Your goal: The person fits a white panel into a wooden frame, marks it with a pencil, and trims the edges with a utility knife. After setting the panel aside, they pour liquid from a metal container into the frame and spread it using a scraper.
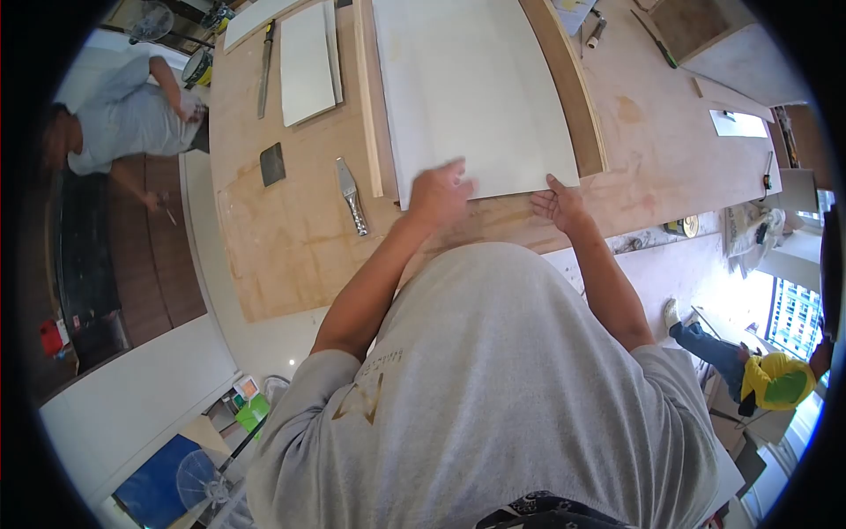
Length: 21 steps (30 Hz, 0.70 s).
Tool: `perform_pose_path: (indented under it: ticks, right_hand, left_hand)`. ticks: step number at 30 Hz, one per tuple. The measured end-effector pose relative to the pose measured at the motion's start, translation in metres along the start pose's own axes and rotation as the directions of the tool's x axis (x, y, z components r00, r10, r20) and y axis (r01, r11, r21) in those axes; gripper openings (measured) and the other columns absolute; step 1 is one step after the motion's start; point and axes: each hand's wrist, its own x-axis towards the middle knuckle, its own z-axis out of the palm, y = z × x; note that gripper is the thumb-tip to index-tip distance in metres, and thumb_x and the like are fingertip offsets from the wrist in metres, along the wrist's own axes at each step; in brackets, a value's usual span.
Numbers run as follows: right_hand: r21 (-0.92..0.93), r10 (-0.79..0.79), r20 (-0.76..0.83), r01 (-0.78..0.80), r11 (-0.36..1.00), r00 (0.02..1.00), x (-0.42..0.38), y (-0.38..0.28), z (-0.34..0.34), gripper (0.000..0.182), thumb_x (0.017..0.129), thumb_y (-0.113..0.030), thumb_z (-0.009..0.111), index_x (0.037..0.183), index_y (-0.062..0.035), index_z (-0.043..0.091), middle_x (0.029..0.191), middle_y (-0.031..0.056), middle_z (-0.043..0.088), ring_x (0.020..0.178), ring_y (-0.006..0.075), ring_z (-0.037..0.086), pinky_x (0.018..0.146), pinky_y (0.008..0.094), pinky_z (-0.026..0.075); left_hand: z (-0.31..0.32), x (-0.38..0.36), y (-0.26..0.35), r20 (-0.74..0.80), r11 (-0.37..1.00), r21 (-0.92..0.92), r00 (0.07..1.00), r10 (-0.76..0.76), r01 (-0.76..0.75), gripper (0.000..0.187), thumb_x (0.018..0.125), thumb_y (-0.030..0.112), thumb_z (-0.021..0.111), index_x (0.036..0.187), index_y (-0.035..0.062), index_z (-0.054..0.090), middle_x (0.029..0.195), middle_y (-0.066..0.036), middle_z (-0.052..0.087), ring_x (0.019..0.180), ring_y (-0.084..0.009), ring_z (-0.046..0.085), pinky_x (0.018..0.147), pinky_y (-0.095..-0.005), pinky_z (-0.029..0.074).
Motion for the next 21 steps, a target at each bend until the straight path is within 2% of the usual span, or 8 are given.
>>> perform_pose_path:
  ticks: [2,3,5,8,9,13,17,21]
  right_hand:
    - [-0.02,0.019,-0.007,-0.019,1.0,1.0,-0.002,0.003,-0.003,0.062,0.101,-0.035,0.064,0.146,0.0028,0.043,0.13,0.0307,0.058,0.12,0.0436,0.062,0.1,0.0537,0.054]
    - [-0.021,0.02,-0.003,-0.02,1.0,1.0,0.001,0.003,-0.004,0.062,0.101,-0.035,0.063,0.146,0.0027,0.043,0.129,0.0308,0.059,0.119,0.0434,0.063,0.099,0.0534,0.054]
    - [-0.039,0.011,0.008,-0.011,0.999,1.0,0.008,0.008,-0.008,0.054,0.1,-0.038,0.066,0.133,0.0006,0.05,0.117,0.0252,0.063,0.11,0.0393,0.066,0.093,0.0516,0.057]
    - [-0.076,-0.034,-0.011,0.033,0.997,0.999,0.015,0.013,-0.021,0.046,0.095,-0.046,0.071,0.108,-0.0025,0.063,0.095,0.0145,0.07,0.095,0.0312,0.072,0.085,0.0484,0.06]
    - [-0.088,-0.044,-0.021,0.042,0.995,0.999,0.012,0.014,-0.016,0.048,0.095,-0.047,0.071,0.109,-0.0014,0.063,0.096,0.0151,0.07,0.095,0.0312,0.072,0.084,0.048,0.061]
    - [-0.087,0.0,-0.059,-0.005,0.996,0.998,0.01,0.006,-0.011,0.066,0.098,-0.035,0.069,0.144,0.0057,0.044,0.122,0.0312,0.064,0.109,0.042,0.068,0.092,0.0526,0.058]
    - [-0.077,-0.089,0.11,0.097,0.992,0.99,0.016,0.018,-0.031,0.068,0.096,-0.039,0.071,0.138,0.009,0.047,0.123,0.0326,0.063,0.109,0.043,0.068,0.091,0.0526,0.059]
    - [-0.089,-0.05,-0.033,0.047,0.995,0.998,-0.001,0.009,-0.009,0.066,0.096,-0.04,0.072,0.136,0.0075,0.049,0.125,0.0309,0.063,0.11,0.042,0.068,0.09,0.0517,0.059]
  left_hand:
    - [-0.065,-0.016,0.07,-0.313,0.855,-0.495,0.95,-0.014,-0.151,0.027,0.096,0.02,0.071,0.114,-0.0005,0.072,0.114,-0.01,0.075,0.098,-0.014,0.068,0.088,-0.0271,0.053]
    - [-0.109,-0.027,0.104,-0.524,0.691,-0.495,0.816,0.246,-0.526,0.019,0.095,0.013,0.073,0.106,-0.0018,0.072,0.109,-0.012,0.074,0.093,-0.0176,0.069,0.084,-0.0312,0.056]
    - [-0.196,-0.066,0.164,-0.735,0.507,-0.149,0.438,0.518,-0.849,0.024,0.101,0.02,0.061,0.118,0.0042,0.065,0.118,-0.01,0.07,0.107,-0.0145,0.063,0.097,-0.0309,0.047]
    - [-0.292,-0.133,0.239,-0.542,0.232,0.619,-0.195,0.817,-0.75,0.034,0.11,0.031,0.044,0.136,0.0132,0.056,0.133,-0.007,0.064,0.127,-0.0099,0.054,0.115,-0.0303,0.034]
    - [-0.292,-0.153,0.25,-0.533,0.214,0.436,-0.06,0.844,-0.874,0.029,0.108,0.032,0.046,0.117,0.0121,0.065,0.113,-0.005,0.069,0.102,-0.0145,0.067,0.094,-0.029,0.053]
    - [-0.305,-0.174,0.254,-0.582,0.183,0.501,-0.173,0.795,-0.846,0.015,0.102,0.021,0.056,0.099,0.0094,0.066,0.099,0.0,0.07,0.09,-0.0126,0.068,0.086,-0.0301,0.056]
    - [-0.293,-0.168,0.253,-0.524,0.2,0.265,0.033,0.851,-0.943,0.006,0.096,0.012,0.062,0.095,0.0066,0.064,0.094,0.0,0.067,0.085,-0.013,0.067,0.08,-0.0283,0.057]
    - [-0.311,-0.172,0.24,-0.528,0.004,0.004,0.001,0.849,-1.0,0.002,0.091,0.007,0.064,0.092,0.0057,0.063,0.088,0.0,0.063,0.079,-0.0123,0.064,0.075,-0.0252,0.056]
